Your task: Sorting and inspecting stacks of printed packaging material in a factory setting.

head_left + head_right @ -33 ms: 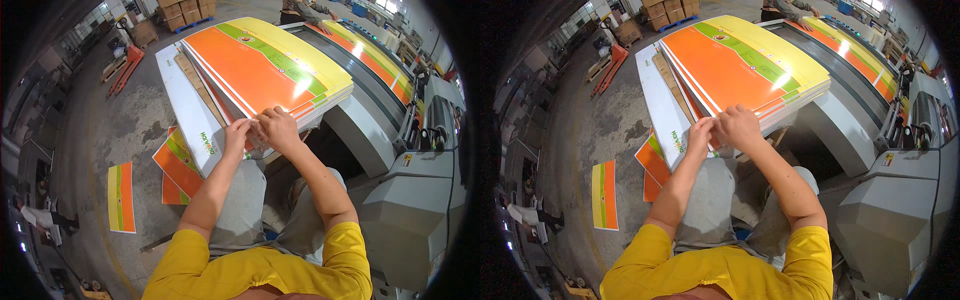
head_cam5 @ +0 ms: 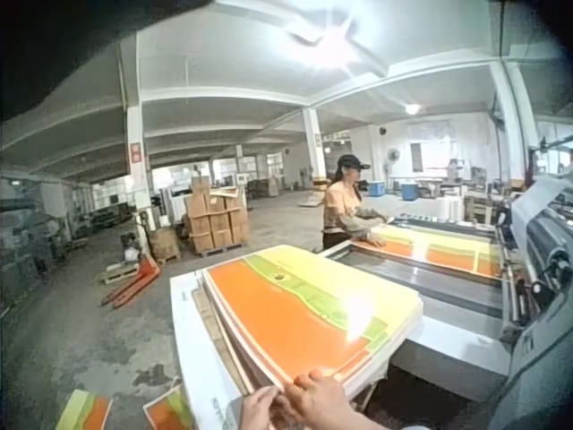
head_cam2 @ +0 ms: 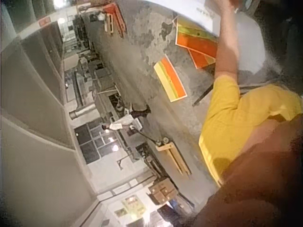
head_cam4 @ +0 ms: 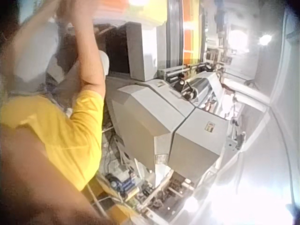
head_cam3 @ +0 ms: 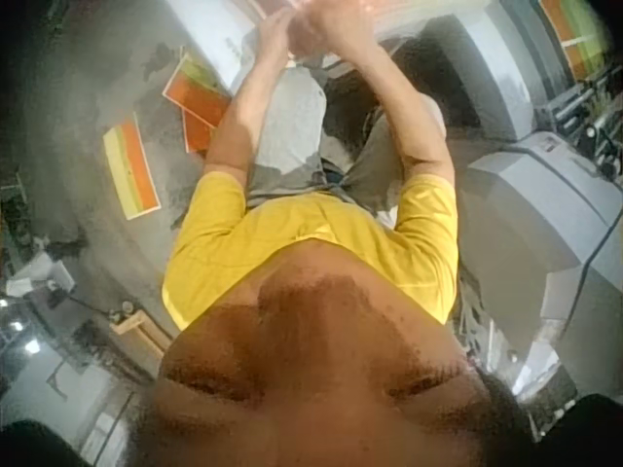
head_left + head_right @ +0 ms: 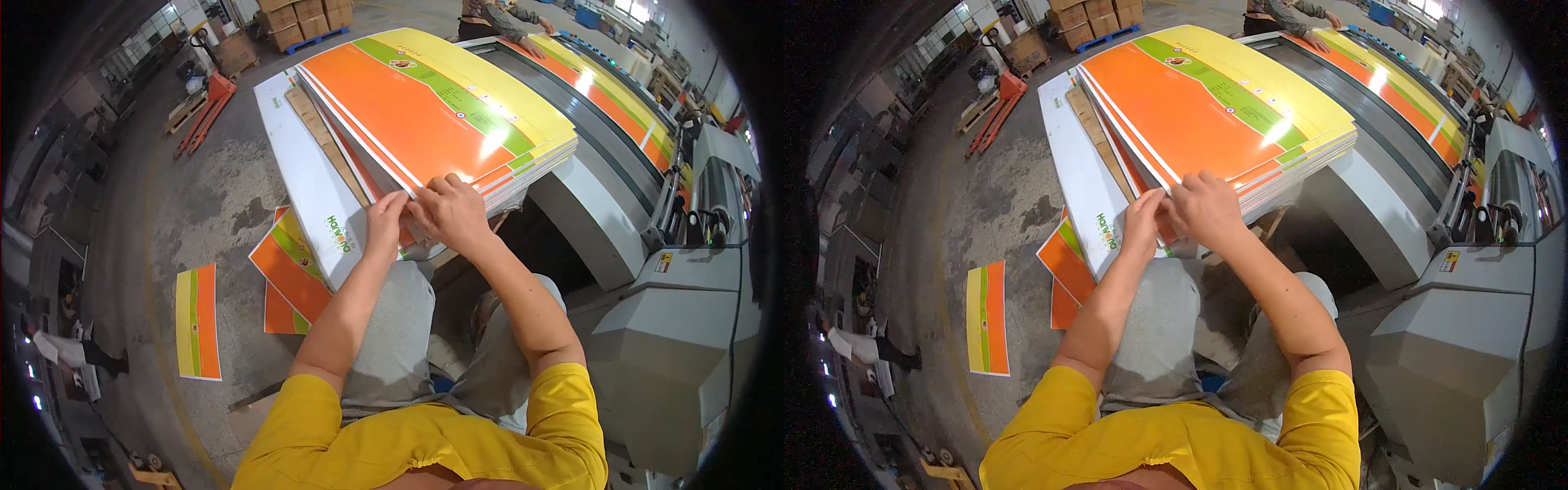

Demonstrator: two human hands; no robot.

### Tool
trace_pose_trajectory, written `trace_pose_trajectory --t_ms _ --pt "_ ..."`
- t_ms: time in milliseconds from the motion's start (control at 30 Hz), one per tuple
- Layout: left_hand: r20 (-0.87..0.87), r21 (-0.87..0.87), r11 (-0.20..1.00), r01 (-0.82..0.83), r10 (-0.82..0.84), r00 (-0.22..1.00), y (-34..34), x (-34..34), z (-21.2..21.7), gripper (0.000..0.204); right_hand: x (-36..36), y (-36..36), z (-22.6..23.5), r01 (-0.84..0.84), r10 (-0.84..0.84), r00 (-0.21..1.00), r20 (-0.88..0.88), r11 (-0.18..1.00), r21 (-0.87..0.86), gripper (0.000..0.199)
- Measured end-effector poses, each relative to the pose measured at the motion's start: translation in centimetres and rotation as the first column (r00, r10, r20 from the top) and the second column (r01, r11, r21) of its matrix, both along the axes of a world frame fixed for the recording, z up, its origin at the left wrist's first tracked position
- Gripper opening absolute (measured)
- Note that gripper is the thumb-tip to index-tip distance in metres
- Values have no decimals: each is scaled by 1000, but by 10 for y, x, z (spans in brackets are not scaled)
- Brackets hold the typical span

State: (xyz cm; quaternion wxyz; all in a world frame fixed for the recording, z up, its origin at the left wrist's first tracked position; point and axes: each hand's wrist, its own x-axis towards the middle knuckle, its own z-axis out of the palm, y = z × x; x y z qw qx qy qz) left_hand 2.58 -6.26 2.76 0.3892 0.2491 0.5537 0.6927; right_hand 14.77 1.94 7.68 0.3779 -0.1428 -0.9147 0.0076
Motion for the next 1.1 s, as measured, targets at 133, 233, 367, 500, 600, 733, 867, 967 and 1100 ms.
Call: trace_pose_trajectory --t_ms 133,233,367,500,600,733,867,967,1100 --pt "177 149 988 -44 17 984 4 3 1 25 -2 2 -2 63 -69 992 110 997 49 10" --pt "107 103 991 -81 70 992 6 -1 -7 34 -1 14 1 98 -98 995 11 993 -66 7" --pt "138 182 979 -94 69 988 3 1 -6 55 0 15 18 60 -105 969 -222 978 -197 4" --pt "200 219 973 -74 30 979 7 -11 -18 62 -2 4 10 15 -24 988 -155 998 -58 5" --pt "235 196 977 -78 31 972 9 -10 -17 62 -2 5 1 18 -20 1000 -22 996 -83 4" --pt "112 73 984 -163 155 982 9 1 -8 57 2 12 -5 50 -49 999 14 995 -86 4" --pt "33 127 981 -144 141 989 9 -3 -11 40 0 9 -4 89 -88 996 13 991 -99 5" --pt "186 100 992 -74 55 981 7 -2 -13 14 -1 14 -9 105 -94 989 110 989 -100 5" --pt "-9 80 997 6 -5 1000 5 -6 -17 10 -1 13 -9 112 -97 984 151 989 -94 7"
